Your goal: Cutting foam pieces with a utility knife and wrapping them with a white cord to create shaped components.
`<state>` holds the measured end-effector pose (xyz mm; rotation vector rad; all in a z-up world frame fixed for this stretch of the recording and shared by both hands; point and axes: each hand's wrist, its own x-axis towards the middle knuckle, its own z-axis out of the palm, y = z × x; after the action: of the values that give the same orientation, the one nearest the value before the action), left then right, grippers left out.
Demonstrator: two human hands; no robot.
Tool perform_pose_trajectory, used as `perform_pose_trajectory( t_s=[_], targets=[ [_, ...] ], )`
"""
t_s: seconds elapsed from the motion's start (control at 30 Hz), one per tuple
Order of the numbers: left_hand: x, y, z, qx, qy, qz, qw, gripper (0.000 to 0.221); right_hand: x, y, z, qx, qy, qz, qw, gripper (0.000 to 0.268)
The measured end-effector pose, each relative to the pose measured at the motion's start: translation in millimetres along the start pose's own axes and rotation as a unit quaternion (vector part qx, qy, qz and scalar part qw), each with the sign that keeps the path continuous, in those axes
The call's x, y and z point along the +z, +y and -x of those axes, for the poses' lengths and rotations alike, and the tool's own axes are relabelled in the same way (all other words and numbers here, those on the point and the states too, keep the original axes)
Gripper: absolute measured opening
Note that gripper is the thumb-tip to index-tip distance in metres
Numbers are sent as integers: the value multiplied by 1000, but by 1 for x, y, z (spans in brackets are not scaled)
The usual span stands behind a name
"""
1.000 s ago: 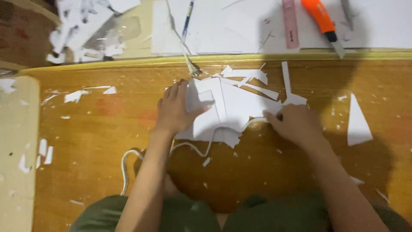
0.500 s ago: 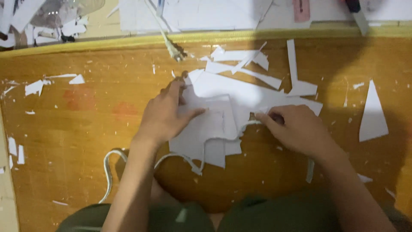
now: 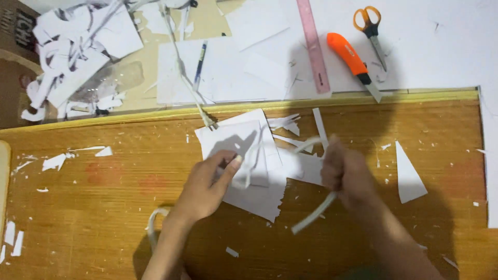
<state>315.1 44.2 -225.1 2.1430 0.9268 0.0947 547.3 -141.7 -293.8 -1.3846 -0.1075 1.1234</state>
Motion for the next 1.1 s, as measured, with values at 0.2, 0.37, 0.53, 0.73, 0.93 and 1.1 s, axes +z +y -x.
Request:
perform_pose_trajectory(
  t_s=[0.2, 0.37, 0.53, 0.73, 0.93, 1.1],
  targets=[
    [12, 5, -3, -137, -107, 169, 970, 50, -12, -28, -1, 41, 55, -68, 995, 49],
    [5, 8, -1, -93, 31, 163, 982, 34, -10, -26, 0, 49, 35, 37, 998, 51],
    [-4, 14, 5, -60, 154, 120, 979, 34, -16, -6, -4, 15, 39, 173, 984, 62],
    [0, 6, 4, -53, 192, 126, 972, 30, -13, -21, -2, -95, 126, 118, 980, 39],
    [-21, 5, -2, -153, 83, 77, 982, 40, 85, -92, 86, -327, 147, 410, 838, 35],
    [-20, 22, -21, -176, -16, 68, 982, 33, 83, -119, 68, -329, 115, 473, 809, 32]
  ],
)
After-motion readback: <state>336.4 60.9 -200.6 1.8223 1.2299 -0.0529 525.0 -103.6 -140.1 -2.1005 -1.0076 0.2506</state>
